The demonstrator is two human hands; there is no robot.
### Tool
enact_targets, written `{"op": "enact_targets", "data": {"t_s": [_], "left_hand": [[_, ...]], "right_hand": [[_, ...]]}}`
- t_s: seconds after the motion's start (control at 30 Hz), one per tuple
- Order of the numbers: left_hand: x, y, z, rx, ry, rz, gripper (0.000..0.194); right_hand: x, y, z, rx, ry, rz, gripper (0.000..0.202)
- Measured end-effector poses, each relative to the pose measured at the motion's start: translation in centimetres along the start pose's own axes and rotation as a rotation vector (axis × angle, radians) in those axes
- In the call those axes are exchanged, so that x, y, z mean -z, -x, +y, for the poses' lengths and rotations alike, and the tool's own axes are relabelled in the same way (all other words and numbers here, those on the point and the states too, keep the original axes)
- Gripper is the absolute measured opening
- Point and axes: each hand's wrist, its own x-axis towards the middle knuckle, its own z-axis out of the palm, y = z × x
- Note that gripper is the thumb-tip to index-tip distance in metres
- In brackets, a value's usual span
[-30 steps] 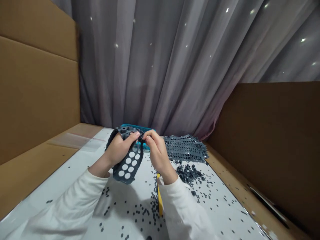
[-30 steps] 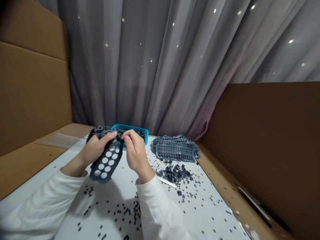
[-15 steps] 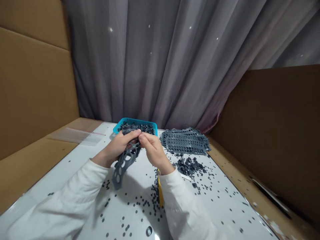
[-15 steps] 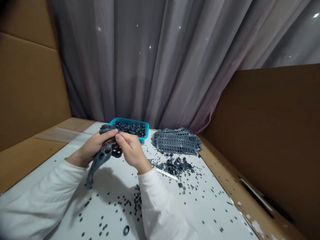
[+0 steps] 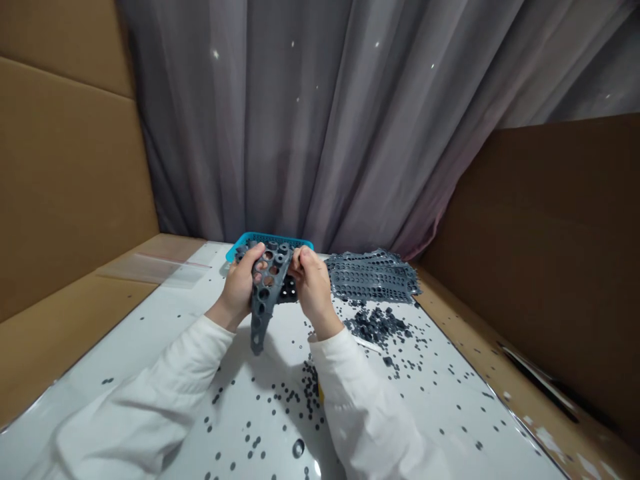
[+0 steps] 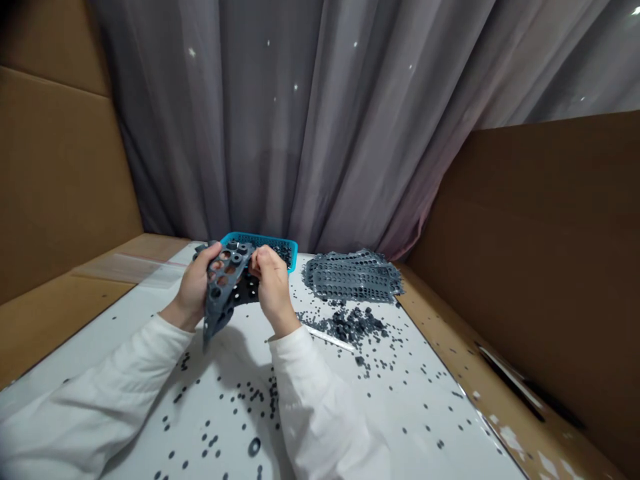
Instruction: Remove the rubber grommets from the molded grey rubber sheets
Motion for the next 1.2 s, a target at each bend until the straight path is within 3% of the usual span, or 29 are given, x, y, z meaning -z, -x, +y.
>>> {"op": "enact_targets", "data": {"t_s": [0.13, 0.23, 0.37, 0.43, 0.57, 0.77, 0.87, 1.0, 1.13, 1.2], "left_hand": [[0.1, 0.4, -0.9, -0.118, -0.098, 0.025, 0.033], [0.1, 0.7, -0.9, -0.224, -0.206, 0.024, 0.031], [0.7, 0.6, -0.5, -0.488, -0.515, 0.007, 0.029], [1.1, 0.4, -0.4, -0.52, -0.595, -0.031, 0.031], [1.5, 0.2, -0.2, -0.37, -0.532, -0.106, 0.031], [0.5, 1.1, 1.2, -0.286, -0.537, -0.143, 0.026], [-0.1, 2.1, 2.1, -0.129, -0.335, -0.122, 0.028], [-0.3, 3.6, 2.9, 0.039, -0.14, -0.11, 0.034], [0.3, 4.5, 3.5, 0.075, -0.021, -0.182, 0.041], [1.0, 4.8, 3.8, 0.016, -0.041, -0.123, 0.044]], "right_hand": [[1.6, 0.0, -2.0, 0.17, 0.412, -0.017, 0.037], [1.8, 0.2, -2.9, 0.21, 0.643, -0.227, 0.034], [1.4, 0.4, -2.6, 0.194, 0.717, -0.4, 0.032], [1.2, 0.4, -2.4, 0.19, 0.72, -0.416, 0.031], [1.1, 0.4, -2.3, 0.184, 0.709, -0.462, 0.028], [1.0, 0.4, -3.0, 0.163, 0.655, -0.449, 0.027], [0.6, 0.7, -3.0, 0.077, 0.411, -0.439, 0.028], [-0.8, 1.3, -2.2, -0.046, -0.025, -0.322, 0.035], [-2.4, 1.9, -2.8, -0.13, -0.182, -0.225, 0.039], [-2.6, 1.8, -4.0, -0.115, -0.203, -0.158, 0.04]]}}
